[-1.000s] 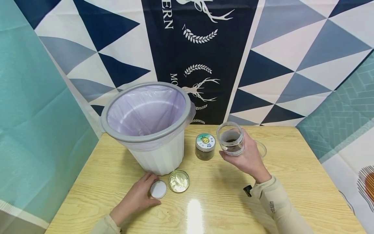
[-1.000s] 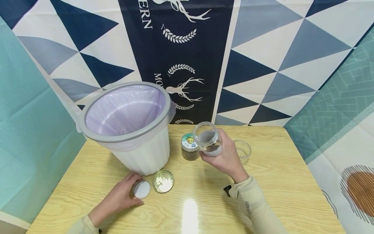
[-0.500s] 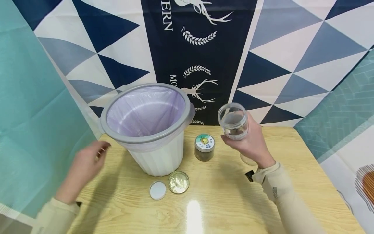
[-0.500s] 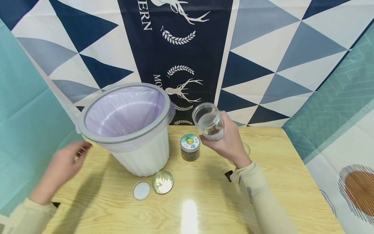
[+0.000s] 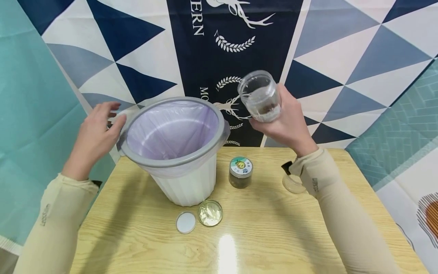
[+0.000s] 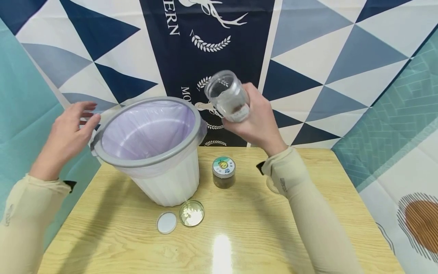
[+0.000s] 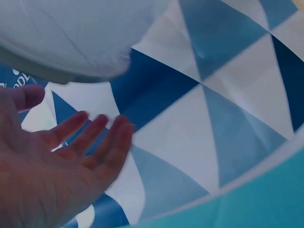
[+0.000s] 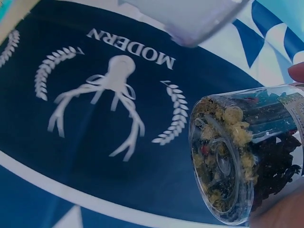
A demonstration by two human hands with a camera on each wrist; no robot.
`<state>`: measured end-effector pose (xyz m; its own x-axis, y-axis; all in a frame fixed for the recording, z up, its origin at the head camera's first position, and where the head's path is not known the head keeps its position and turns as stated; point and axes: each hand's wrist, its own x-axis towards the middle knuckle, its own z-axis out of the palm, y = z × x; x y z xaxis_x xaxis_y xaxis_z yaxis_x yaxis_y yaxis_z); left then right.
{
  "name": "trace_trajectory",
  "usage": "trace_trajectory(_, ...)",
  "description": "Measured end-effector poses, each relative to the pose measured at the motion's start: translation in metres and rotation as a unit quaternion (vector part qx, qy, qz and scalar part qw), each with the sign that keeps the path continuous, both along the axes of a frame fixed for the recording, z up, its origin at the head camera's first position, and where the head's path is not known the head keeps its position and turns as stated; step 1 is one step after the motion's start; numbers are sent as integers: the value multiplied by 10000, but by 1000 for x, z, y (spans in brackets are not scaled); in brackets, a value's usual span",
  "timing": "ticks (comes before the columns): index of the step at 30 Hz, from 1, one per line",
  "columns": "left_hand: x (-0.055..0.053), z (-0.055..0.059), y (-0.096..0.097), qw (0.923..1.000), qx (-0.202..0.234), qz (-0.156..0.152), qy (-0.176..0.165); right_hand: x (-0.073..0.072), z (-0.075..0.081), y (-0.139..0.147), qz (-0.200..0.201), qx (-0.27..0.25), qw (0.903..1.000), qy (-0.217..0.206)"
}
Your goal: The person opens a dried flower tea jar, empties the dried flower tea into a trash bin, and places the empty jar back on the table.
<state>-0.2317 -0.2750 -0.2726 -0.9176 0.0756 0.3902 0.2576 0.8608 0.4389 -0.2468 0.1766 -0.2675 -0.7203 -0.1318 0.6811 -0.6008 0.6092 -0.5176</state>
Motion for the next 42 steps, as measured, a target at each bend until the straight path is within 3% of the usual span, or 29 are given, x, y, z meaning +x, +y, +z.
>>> trace_trajectory(3,-11,5,9,9973,-334,23,-652,-9,17,-11,98,147,9998,118)
trace_trajectory(6,-19,9,16,9886,-729,26,-1314,-16,31,-21,131,356,9990,219)
trace_trajectory(10,-28,11,25,9765,-1277,10,-1734,-22,44,-32,134,541,9981,262)
trace_trajectory(15,-31,11,34,9723,-1614,114,-1685,-27,50,-42,100,720,9970,273)
trace_trajectory(24,-33,6,44,9802,-1398,202,-1384,-33,48,-48,-123,1296,9913,176)
trace_trajectory(31,-32,3,44,9815,-1348,366,-1309,-36,61,-50,-312,1717,9839,390)
trace_trajectory(42,-32,3,43,9844,-1179,358,-1254,-41,81,-61,-476,2467,9620,1069)
